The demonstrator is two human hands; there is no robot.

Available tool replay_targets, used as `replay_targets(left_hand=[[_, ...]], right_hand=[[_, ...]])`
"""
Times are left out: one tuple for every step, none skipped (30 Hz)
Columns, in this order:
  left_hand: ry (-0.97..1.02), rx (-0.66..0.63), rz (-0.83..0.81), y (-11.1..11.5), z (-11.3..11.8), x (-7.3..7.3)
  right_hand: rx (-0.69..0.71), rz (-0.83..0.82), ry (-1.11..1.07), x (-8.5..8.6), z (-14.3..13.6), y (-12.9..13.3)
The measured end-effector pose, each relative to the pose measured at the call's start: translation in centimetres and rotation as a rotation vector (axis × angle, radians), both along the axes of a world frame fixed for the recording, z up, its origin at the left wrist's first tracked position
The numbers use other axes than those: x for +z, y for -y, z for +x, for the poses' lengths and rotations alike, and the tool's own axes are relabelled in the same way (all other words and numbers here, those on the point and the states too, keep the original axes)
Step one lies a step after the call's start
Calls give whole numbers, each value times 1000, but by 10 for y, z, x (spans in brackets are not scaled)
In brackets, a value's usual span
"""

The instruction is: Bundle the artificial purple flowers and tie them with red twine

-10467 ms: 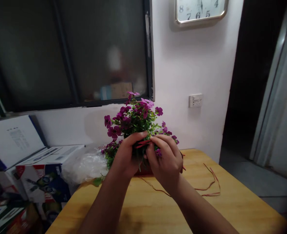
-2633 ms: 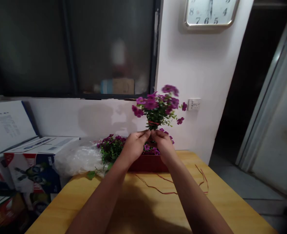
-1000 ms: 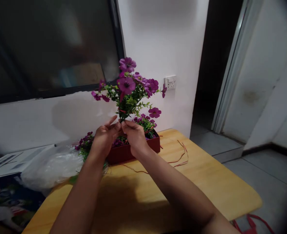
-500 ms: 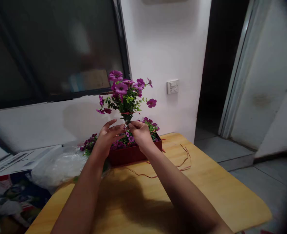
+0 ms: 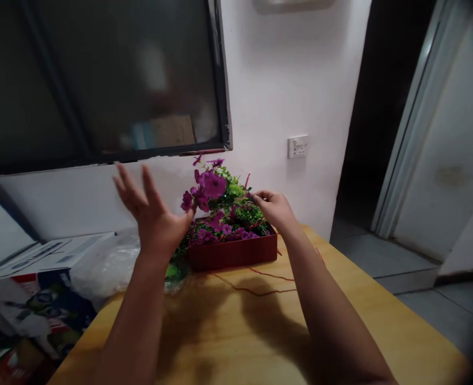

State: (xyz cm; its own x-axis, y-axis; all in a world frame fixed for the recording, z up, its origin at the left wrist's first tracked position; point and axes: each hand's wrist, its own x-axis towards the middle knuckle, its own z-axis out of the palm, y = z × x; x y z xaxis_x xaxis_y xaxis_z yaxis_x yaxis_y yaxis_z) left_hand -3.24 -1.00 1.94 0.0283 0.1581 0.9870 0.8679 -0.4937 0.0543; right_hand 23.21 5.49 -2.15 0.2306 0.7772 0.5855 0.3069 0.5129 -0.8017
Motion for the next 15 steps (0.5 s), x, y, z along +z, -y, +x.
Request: replay_targets(left_hand=[[-15,0,-14,0,1,0],[-24,-5,-14,-1,2,-1],[-35,-15,11,0,3,-1],[-54,-35,58,1,4,-1],[-87,-69,116,3,4,-1],[-130,-112,174,6,4,-1],[-174,-155,222,10,5,0],[-211,-193,250,13,6,0],[-240,-219,255,17,9,0],[-268,-232,232,19,12,-1],[-300,-236,182,21,16,-2],[-336,-237,108,21,20,-3],[-371,-241,10,19,25,-5],[-395,-250,-106,16,29,-8],[-404,-269,-239,12,34,-11]], right_hand=[[-9,-4,-9,-1,3,-2],[-16,-5,-24,-2,6,-3],[-23,-3,-44,-2,8,-5],[-32,5,-68,-2,9,-6],[-44,16,-91,-2,10,-6],[-60,30,-112,-1,11,-6],[-78,45,-126,1,11,-4],[-98,60,-133,2,11,-2],[-118,73,-130,4,10,1],[-136,84,-119,6,9,5],[-150,93,-101,8,7,10],[-161,100,-82,11,4,15],[-168,110,-62,13,1,21],[-175,126,-43,16,-2,27],[-179,148,-22,18,-5,33]])
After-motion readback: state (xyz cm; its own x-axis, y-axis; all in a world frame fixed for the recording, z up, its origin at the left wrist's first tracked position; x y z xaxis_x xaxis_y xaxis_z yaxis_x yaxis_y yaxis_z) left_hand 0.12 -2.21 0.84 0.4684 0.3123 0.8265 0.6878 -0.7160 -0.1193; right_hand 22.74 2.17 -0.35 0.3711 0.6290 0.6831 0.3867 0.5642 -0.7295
